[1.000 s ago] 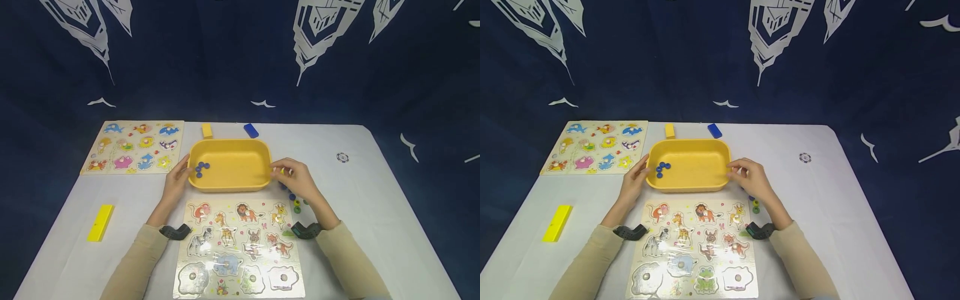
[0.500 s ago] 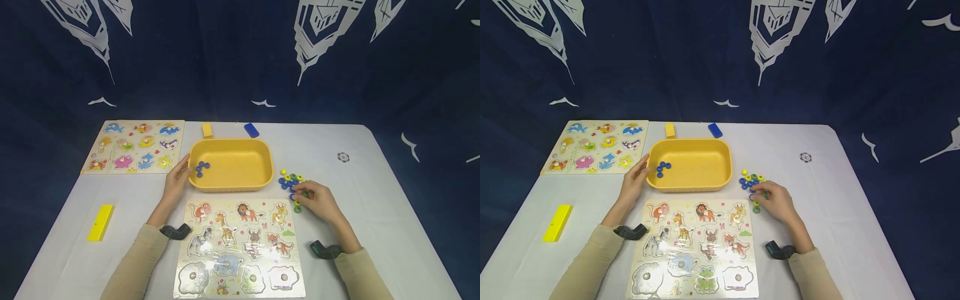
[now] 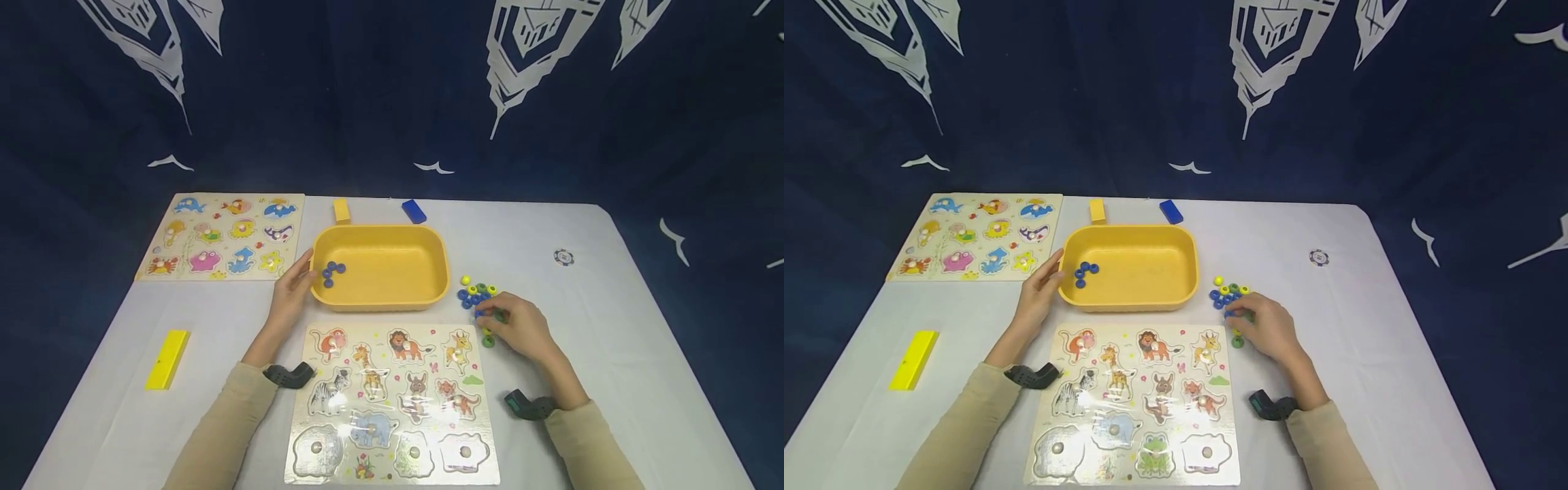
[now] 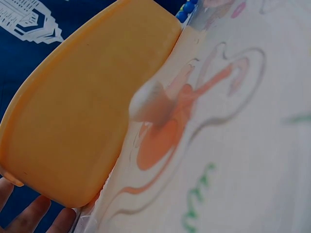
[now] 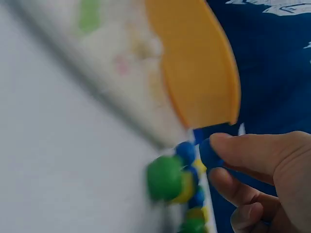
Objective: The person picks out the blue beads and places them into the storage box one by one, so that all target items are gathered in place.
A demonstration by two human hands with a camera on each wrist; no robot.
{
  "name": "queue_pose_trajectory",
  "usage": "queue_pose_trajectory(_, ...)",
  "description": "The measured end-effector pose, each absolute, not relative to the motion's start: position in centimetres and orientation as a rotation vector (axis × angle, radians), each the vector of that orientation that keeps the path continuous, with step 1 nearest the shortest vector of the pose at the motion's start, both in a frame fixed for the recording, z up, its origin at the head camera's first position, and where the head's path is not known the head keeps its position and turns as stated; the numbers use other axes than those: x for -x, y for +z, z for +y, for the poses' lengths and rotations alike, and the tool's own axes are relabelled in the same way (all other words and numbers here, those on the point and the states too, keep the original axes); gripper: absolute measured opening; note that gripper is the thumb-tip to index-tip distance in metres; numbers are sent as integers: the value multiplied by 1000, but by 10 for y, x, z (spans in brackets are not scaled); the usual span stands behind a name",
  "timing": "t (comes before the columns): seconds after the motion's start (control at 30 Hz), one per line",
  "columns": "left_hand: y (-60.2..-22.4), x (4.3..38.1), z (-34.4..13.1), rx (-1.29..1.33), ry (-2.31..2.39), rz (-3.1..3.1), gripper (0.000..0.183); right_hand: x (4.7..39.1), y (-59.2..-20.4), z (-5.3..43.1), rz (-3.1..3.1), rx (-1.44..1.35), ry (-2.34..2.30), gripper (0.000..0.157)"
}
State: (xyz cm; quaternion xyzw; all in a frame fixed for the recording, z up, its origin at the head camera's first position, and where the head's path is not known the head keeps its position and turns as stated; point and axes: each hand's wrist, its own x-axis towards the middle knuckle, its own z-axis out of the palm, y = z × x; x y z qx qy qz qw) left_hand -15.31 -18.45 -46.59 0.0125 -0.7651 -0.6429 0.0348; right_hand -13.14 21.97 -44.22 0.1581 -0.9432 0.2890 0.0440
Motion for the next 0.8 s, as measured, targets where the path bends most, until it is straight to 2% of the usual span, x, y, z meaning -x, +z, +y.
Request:
queue_pose_trajectory(0.17, -464, 154, -186, -29, -1987, -2343, 45, 151, -411, 202, -2713, -618, 1074, 19)
queue_pose_trajectory(0.33, -465, 155, -185, -55, -2028, -2331, 46, 178, -389, 160, -2684, -741, 1090, 20)
queue_pose_trajectory(0.53, -467, 156, -184, -47, -2022, -2326, 46, 209, -391, 95, -2752, -882, 1088, 20)
queue_pose_trajectory(0.8, -468, 156, -185, -54, -2002, -2345, 45, 223, -411, 28, -2970, -1050, 942, 14)
